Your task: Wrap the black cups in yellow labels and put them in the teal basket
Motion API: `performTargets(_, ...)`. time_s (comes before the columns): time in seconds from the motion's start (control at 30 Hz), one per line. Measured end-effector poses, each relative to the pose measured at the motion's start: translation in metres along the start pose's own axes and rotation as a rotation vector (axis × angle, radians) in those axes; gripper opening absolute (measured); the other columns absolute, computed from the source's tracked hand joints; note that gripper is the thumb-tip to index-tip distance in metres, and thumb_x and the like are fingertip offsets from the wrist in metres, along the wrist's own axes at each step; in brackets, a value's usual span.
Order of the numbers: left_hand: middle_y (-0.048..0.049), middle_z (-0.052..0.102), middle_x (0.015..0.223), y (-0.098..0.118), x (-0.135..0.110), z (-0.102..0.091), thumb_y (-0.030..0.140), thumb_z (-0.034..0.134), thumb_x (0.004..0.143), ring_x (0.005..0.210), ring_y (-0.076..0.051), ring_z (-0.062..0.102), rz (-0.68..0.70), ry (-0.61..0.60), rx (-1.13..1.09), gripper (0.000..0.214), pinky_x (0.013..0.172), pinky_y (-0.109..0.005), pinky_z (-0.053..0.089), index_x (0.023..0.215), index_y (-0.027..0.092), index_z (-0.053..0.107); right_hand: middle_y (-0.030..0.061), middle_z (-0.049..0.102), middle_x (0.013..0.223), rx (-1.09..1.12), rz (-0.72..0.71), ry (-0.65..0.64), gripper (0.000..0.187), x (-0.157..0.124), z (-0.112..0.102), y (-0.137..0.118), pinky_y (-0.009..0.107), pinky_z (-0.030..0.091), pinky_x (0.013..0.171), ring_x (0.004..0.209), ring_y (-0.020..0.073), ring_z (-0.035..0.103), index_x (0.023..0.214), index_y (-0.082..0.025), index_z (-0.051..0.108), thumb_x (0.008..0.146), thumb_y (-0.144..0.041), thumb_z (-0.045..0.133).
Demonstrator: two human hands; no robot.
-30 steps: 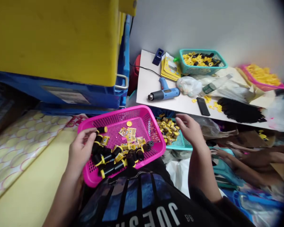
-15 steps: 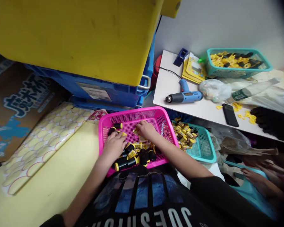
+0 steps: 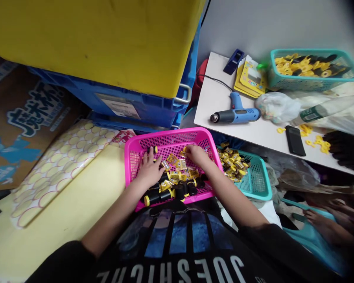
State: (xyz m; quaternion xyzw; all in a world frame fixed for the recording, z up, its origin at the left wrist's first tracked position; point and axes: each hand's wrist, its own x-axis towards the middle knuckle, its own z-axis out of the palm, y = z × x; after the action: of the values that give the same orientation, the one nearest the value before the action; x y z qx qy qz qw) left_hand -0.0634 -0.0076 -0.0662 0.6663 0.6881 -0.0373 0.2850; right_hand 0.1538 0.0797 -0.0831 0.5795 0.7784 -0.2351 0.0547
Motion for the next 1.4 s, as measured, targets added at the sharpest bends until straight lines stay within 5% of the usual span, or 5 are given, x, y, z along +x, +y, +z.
performTargets(0.43,-0.0189,0.023,0.159,0.005,-0.045,0.024,0.046,0.072,0.075,0.147,-0.041,0.015,0.378,0.140,-0.100,0.081,0.113,-0.067,0.006,0.146,0.023,0.040,-0.0010,0.063,0.079,0.901,-0.284,0.234,0.032,-0.065,-0.027,-0.009,0.031,0.049,0.068,0.069,0.0150,0.060,0.111,-0.023,0.056,0.081,-0.026,0.065)
performTargets(0.63,-0.0118,0.068,0.114,0.018,-0.044,-0.015,0.040,0.043,0.094,0.104,-0.025,0.064,0.385,0.279,-1.027,0.040,0.088,-0.042,0.053,0.125,0.021,0.059,0.0027,0.067,0.088,0.567,-0.740,0.620,0.012,-0.080,-0.040,-0.041,0.038,0.045,0.078,0.084,0.0192,0.061,0.072,-0.025,0.066,0.083,-0.022,0.067)
performTargets(0.83,0.0034,0.060,0.073,0.042,-0.046,-0.031,0.026,0.076,0.071,0.068,-0.011,0.060,0.069,0.389,-1.438,0.037,0.067,-0.023,0.051,0.104,0.021,0.061,0.0066,0.063,0.097,0.782,-0.364,0.568,0.016,-0.080,-0.032,-0.055,0.040,0.046,0.084,0.096,0.0225,0.058,0.091,-0.026,0.068,0.089,-0.034,0.055)
performTargets(1.03,0.0011,0.064,0.083,0.052,-0.045,-0.019,0.028,0.074,0.074,0.077,-0.011,0.063,0.010,0.540,-1.556,0.031,0.073,-0.023,0.051,0.101,0.020,0.060,0.0007,0.063,0.075,1.416,-0.091,-0.004,0.031,-0.071,-0.015,-0.075,0.028,0.046,0.067,0.069,0.0147,0.056,0.077,-0.020,0.062,0.079,-0.050,0.065)
performTargets(1.4,0.0042,0.066,0.069,0.022,-0.033,-0.051,0.026,0.079,0.066,0.066,-0.013,0.067,0.055,0.522,-1.414,0.058,0.071,-0.026,0.055,0.118,0.021,0.056,-0.0027,0.059,0.061,1.047,-0.239,0.192,0.033,-0.039,-0.046,-0.109,0.026,0.041,0.064,0.061,0.0121,0.053,0.062,-0.018,0.056,0.083,-0.043,0.063)
